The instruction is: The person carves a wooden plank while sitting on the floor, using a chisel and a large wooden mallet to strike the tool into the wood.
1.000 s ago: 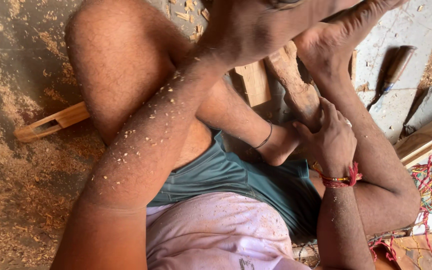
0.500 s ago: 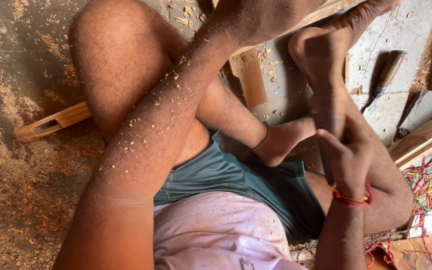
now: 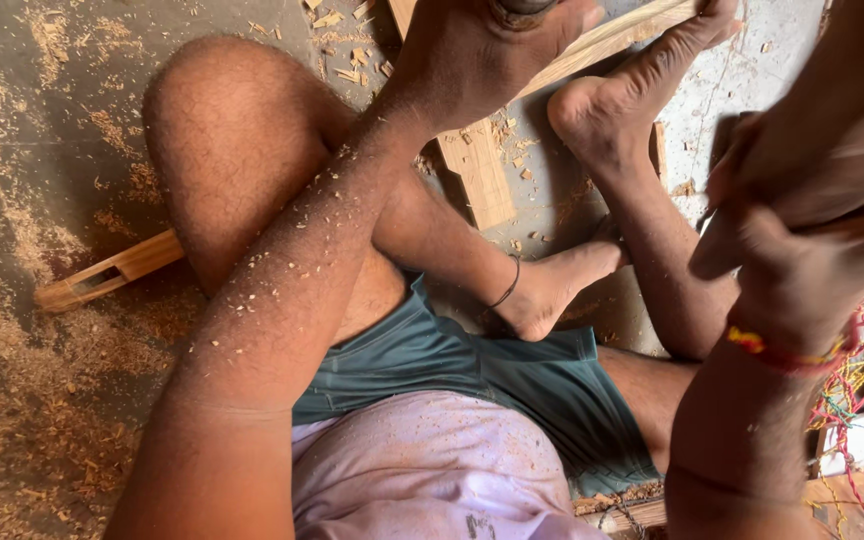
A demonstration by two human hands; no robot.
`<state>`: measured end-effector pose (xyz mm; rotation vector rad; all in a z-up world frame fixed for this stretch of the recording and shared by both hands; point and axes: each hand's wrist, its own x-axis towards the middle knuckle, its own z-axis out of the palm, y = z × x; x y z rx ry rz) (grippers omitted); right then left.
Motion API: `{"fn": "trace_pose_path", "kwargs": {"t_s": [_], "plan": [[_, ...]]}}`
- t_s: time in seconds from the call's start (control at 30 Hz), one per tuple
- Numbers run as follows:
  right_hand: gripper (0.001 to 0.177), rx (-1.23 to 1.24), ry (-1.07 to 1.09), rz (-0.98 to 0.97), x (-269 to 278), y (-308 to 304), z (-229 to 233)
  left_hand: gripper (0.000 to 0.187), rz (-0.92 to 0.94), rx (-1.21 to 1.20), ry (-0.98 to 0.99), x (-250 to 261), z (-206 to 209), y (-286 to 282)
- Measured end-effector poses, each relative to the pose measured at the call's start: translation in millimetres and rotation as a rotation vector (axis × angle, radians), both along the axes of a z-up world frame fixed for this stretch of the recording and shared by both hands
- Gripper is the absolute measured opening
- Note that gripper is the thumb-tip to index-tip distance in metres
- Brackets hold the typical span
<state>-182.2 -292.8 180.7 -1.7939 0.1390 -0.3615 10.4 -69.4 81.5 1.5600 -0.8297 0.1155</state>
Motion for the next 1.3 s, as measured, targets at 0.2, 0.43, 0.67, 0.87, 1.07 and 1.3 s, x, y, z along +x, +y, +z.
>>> {"fn": "trace_pose_path", "kwargs": {"t_s": [0.2, 0.43, 0.67, 0.87, 1.07, 1.3], "plan": [[0.021, -0.714, 0.060, 0.081, 18.3, -56.7, 7.6, 0.016, 0.015, 0.037, 0.051, -3.8, 4.5, -0.6], [0.006, -0.878, 0.087, 0.194, 44.1, -81.1, -6.3, 0.014, 0.024, 0.045, 0.049, -7.2, -7.2, 2.0], [0.018, -0.982, -0.058, 0.299, 62.0, -74.7, 21.0, 0.020, 0.022, 0.075, -0.003, -10.6, 2.1, 3.0], [0.024, -1.120, -0.166, 0.245, 66.4, -51.8, 46.0, 0.019, -0.019, 0.011, 0.127, -12.9, 6.6, 8.2], [0.029, -1.299, -0.320, 0.269, 80.1, -20.3, 60.4, 0.024, 0.058, 0.088, -0.064, -23.5, 17.7, 5.1], [0.036, -1.382, -0.357, 0.172, 75.3, -2.4, 68.2, 0.029, 0.000, 0.137, 0.107, -26.1, 2.2, 15.8]]}}
